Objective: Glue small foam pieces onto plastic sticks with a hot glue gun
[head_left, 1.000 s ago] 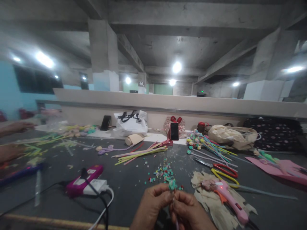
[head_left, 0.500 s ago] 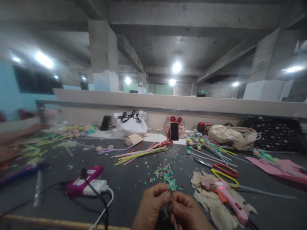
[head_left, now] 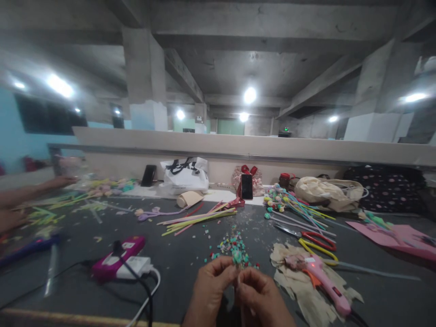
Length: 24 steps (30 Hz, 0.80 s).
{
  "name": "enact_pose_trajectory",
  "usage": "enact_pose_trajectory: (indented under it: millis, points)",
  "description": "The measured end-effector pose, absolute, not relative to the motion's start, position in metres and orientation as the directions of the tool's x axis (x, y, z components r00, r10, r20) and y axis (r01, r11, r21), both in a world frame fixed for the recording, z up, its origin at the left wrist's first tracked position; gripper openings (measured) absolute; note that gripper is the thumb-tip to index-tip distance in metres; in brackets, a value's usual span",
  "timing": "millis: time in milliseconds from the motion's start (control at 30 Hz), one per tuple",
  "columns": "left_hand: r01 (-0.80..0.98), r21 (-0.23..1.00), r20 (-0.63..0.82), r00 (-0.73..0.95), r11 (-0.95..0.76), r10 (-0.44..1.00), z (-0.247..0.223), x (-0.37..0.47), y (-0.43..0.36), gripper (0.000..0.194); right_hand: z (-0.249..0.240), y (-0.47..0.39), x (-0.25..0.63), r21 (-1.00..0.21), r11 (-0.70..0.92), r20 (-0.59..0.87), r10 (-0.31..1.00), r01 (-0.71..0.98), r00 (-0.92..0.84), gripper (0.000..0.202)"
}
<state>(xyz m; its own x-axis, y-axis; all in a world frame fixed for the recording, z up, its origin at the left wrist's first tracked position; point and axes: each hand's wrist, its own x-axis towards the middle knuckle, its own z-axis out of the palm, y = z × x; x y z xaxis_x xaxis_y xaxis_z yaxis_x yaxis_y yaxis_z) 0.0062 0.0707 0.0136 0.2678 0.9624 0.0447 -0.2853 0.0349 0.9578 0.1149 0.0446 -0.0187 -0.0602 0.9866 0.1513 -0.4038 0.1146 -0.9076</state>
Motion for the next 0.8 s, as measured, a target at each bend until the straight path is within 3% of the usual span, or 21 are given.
enact_pose_trajectory:
  millis: [100,200,333,567,800]
  points:
    - [-0.273,0.962,0.044,0.276,0.035,0.96,0.019,0.004,0.07,0.019,-0.017,0.045,0.116,-0.925,0.156,0.166,0.986,-0.346,0.001,0.029]
    - [-0.271,0.959,0.019,0.367,0.087,0.93,0.022,0.004,0.067,0.028,-0.017,0.046,0.121,-0.946,0.107,0.116,0.993,-0.305,-0.013,0.029]
    - [-0.23,0.967,-0.026,0.338,0.109,0.941,0.022,0.003,0.066,0.027,-0.018,0.048,0.126,-0.903,0.042,0.078,0.995,-0.428,-0.067,0.027]
    - [-0.034,0.995,0.101,0.247,-0.096,0.964,0.021,-0.004,0.074,0.012,-0.015,0.043,0.126,-0.809,-0.034,0.096,0.977,-0.586,-0.19,0.022]
    - [-0.219,0.971,-0.025,0.305,0.095,0.952,0.005,0.005,0.078,0.025,-0.025,0.048,0.116,-0.797,0.016,0.127,0.982,-0.603,-0.142,0.024]
